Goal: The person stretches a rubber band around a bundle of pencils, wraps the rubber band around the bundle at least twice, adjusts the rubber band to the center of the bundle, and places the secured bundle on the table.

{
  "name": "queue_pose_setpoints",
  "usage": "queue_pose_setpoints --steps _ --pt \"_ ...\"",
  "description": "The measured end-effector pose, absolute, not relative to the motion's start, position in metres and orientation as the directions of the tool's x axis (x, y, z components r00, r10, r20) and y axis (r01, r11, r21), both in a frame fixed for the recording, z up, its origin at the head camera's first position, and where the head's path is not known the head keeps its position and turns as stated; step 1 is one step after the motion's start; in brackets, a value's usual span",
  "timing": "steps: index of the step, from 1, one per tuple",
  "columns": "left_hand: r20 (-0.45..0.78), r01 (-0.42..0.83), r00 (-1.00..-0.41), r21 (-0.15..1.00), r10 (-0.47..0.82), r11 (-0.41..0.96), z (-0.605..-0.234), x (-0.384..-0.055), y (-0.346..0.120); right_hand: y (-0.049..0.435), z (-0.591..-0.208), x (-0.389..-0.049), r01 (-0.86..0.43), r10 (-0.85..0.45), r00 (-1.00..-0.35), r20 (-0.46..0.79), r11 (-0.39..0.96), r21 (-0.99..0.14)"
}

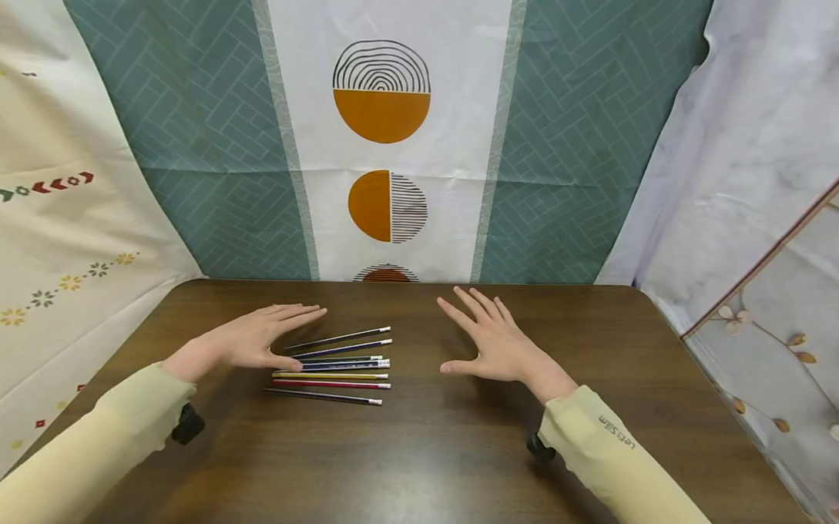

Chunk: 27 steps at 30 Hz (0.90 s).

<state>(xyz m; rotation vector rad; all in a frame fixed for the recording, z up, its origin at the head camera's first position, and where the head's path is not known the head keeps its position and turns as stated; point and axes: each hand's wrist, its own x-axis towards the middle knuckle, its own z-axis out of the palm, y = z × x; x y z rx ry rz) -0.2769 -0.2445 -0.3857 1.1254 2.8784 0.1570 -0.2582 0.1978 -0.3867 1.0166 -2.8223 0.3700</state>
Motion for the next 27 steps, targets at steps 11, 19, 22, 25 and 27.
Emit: queue_pose_setpoints --steps 11,19,22,25,27 --pt "-0.066 0.616 -0.772 0.167 0.632 0.77 -0.397 -0.29 -0.234 0.172 -0.389 -0.272 -0.679 -0.662 -0.732 0.161 0.693 -0.242" --pt "-0.092 0.591 -0.781 0.206 0.617 0.78 -0.407 -0.293 -0.222 0.159 -0.393 -0.275 -0.692 -0.679 -0.718 0.153 0.673 -0.261" --pt "-0.088 0.589 -0.782 0.219 0.617 0.778 -0.41 -0.291 -0.218 0.154 -0.394 -0.275 -0.69 -0.68 -0.718 0.145 0.67 -0.274" --pt "-0.073 0.592 -0.779 0.239 0.622 0.77 -0.412 -0.289 -0.214 0.15 -0.397 -0.276 -0.691 -0.684 -0.716 0.137 0.667 -0.278" --pt "-0.064 0.596 -0.775 0.257 0.629 0.76 -0.413 -0.287 -0.212 0.148 -0.399 -0.276 -0.695 -0.69 -0.712 0.131 0.666 -0.272"
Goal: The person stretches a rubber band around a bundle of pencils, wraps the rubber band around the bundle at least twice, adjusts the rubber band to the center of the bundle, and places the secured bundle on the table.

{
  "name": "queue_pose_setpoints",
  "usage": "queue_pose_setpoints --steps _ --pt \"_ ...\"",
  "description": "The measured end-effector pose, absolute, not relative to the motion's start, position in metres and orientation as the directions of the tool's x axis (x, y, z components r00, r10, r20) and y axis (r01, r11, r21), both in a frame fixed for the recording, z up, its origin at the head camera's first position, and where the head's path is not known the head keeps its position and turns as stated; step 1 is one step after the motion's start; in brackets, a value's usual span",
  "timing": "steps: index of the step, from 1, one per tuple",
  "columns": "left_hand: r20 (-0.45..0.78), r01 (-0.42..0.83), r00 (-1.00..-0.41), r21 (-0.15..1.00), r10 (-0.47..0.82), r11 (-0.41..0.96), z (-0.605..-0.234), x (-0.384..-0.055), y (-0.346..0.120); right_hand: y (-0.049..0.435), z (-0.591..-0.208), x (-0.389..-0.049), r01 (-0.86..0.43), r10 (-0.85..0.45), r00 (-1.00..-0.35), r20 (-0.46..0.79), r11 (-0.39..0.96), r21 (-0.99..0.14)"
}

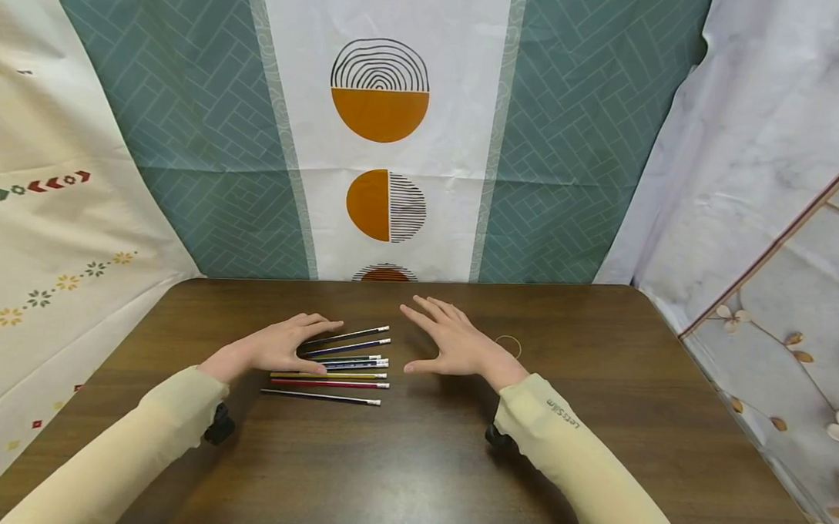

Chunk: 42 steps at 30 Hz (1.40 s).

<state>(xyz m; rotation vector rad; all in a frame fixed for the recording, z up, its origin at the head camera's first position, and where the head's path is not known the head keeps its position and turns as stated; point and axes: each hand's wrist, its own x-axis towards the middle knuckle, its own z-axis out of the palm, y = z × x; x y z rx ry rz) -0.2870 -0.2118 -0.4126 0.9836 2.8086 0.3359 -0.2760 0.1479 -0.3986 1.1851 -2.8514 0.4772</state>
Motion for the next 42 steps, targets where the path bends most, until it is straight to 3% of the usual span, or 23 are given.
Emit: queue_pose_setpoints --steps 18,42 --pt "0.01 0.641 -0.741 0.305 0.671 0.704 -0.424 -0.276 -0.216 0.135 -0.404 -0.272 -0.712 -0.709 -0.694 0.128 0.649 -0.269" --pt "0.026 0.639 -0.744 0.321 0.668 0.699 -0.427 -0.258 -0.222 0.124 -0.416 -0.267 -0.717 -0.719 -0.685 0.112 0.64 -0.276"
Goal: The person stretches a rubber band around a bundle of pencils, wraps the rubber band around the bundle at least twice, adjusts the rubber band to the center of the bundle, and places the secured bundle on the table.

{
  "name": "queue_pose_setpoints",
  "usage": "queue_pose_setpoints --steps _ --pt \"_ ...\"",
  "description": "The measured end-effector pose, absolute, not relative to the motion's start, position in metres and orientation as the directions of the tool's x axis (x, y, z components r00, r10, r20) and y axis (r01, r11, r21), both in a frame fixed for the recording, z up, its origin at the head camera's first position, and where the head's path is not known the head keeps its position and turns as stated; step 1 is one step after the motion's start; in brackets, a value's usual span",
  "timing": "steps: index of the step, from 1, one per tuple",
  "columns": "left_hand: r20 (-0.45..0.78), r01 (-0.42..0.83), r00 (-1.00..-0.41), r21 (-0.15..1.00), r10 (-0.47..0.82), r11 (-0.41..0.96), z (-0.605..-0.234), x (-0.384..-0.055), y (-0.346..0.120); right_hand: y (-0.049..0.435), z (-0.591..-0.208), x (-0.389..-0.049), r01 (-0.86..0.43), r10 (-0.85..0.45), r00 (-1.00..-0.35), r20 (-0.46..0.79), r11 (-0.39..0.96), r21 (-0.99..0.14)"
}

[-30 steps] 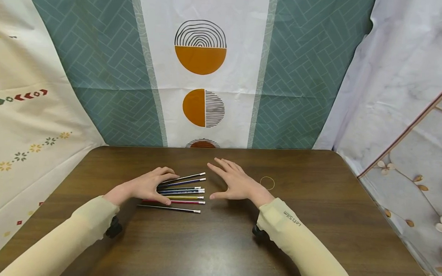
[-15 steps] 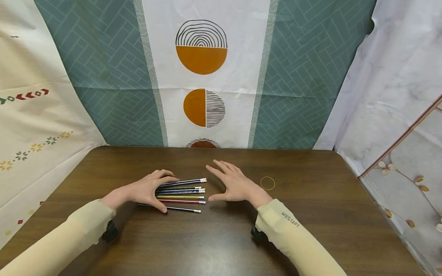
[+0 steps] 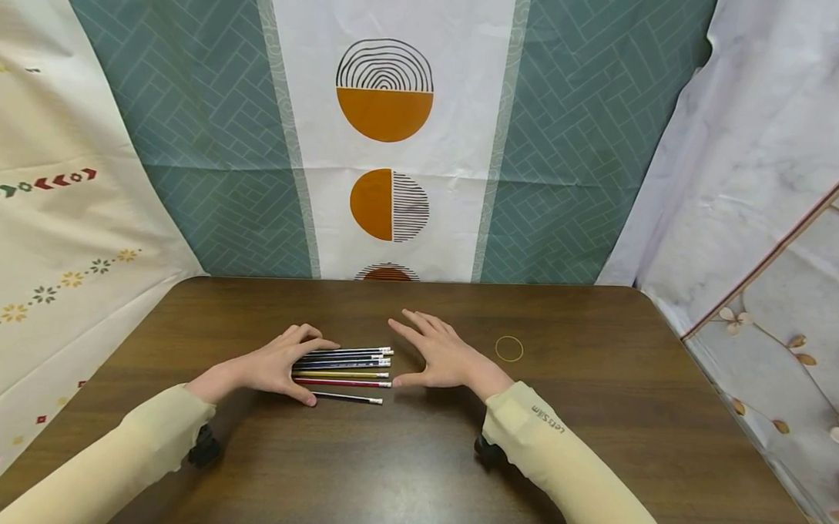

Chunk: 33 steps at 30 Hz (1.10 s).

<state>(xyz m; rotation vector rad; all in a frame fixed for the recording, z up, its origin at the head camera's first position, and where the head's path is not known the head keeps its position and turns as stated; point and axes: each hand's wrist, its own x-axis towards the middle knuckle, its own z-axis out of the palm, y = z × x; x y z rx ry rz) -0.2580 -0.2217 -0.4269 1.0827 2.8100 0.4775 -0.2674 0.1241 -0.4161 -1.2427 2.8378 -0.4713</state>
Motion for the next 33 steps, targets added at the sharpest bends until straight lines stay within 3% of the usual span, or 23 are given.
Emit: queue_pose_setpoints --steps 12,20,33 --pt "0.051 0.605 -0.781 0.313 0.623 0.733 -0.428 -0.252 -0.216 0.118 -0.421 -0.256 -0.709 -0.74 -0.671 0.058 0.616 -0.342" --pt "0.06 0.59 -0.797 0.288 0.601 0.754 -0.427 -0.246 -0.208 0.111 -0.426 -0.247 -0.649 -0.702 -0.711 -0.037 0.675 -0.352" --pt "0.063 0.555 -0.825 0.281 0.562 0.783 -0.428 -0.237 -0.205 0.103 -0.433 -0.237 -0.602 -0.687 -0.724 -0.06 0.672 -0.432"
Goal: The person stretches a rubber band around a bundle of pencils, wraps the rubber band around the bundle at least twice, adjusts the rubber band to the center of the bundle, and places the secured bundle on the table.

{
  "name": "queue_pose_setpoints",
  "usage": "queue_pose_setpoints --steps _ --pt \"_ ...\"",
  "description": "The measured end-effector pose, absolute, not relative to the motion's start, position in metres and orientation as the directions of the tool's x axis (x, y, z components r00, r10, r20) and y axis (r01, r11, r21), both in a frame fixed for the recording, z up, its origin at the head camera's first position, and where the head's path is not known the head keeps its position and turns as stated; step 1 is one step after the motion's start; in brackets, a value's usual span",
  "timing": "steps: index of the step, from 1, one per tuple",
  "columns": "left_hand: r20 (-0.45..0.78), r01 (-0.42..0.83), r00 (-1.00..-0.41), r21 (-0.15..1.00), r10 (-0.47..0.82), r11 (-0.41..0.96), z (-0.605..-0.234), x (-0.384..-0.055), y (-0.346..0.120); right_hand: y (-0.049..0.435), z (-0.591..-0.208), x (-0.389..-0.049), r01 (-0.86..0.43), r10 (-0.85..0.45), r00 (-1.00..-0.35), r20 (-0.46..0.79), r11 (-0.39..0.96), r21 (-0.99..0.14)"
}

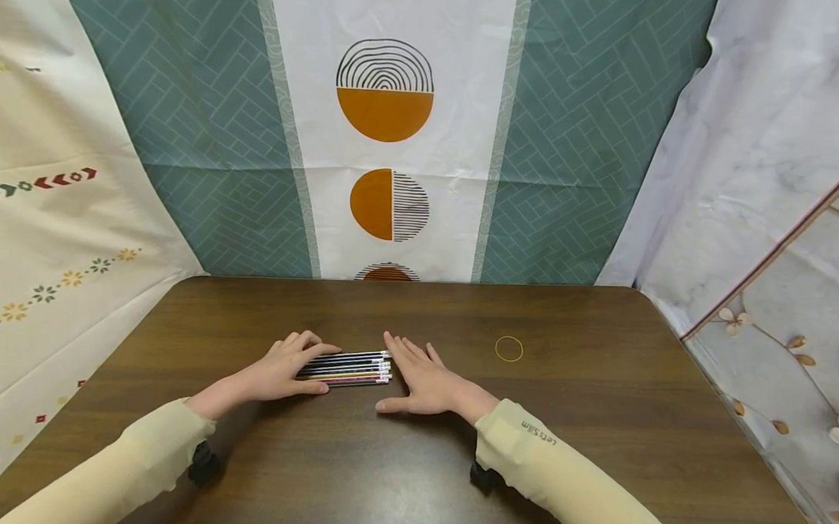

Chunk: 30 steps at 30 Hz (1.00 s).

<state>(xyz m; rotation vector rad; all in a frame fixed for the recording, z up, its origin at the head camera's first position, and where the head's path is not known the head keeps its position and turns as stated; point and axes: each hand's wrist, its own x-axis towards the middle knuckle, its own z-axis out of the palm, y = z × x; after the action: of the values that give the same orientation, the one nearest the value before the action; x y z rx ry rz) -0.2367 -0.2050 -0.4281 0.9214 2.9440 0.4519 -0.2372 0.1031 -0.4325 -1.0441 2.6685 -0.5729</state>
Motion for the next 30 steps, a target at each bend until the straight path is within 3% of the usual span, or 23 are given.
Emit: queue_pose_setpoints --steps 8,14,30 --pt "0.123 0.443 -0.893 0.423 0.434 0.791 -0.435 -0.23 -0.213 0.095 -0.434 -0.228 -0.525 -0.653 -0.755 -0.052 0.651 -0.549" --pt "0.182 0.444 -0.891 0.533 0.415 0.72 -0.442 -0.226 -0.219 0.088 -0.439 -0.223 -0.459 -0.586 -0.81 -0.021 0.656 -0.599" --pt "0.217 0.403 -0.909 0.675 0.356 0.617 -0.452 -0.224 -0.212 0.071 -0.445 -0.21 -0.45 -0.53 -0.848 0.011 0.709 -0.544"
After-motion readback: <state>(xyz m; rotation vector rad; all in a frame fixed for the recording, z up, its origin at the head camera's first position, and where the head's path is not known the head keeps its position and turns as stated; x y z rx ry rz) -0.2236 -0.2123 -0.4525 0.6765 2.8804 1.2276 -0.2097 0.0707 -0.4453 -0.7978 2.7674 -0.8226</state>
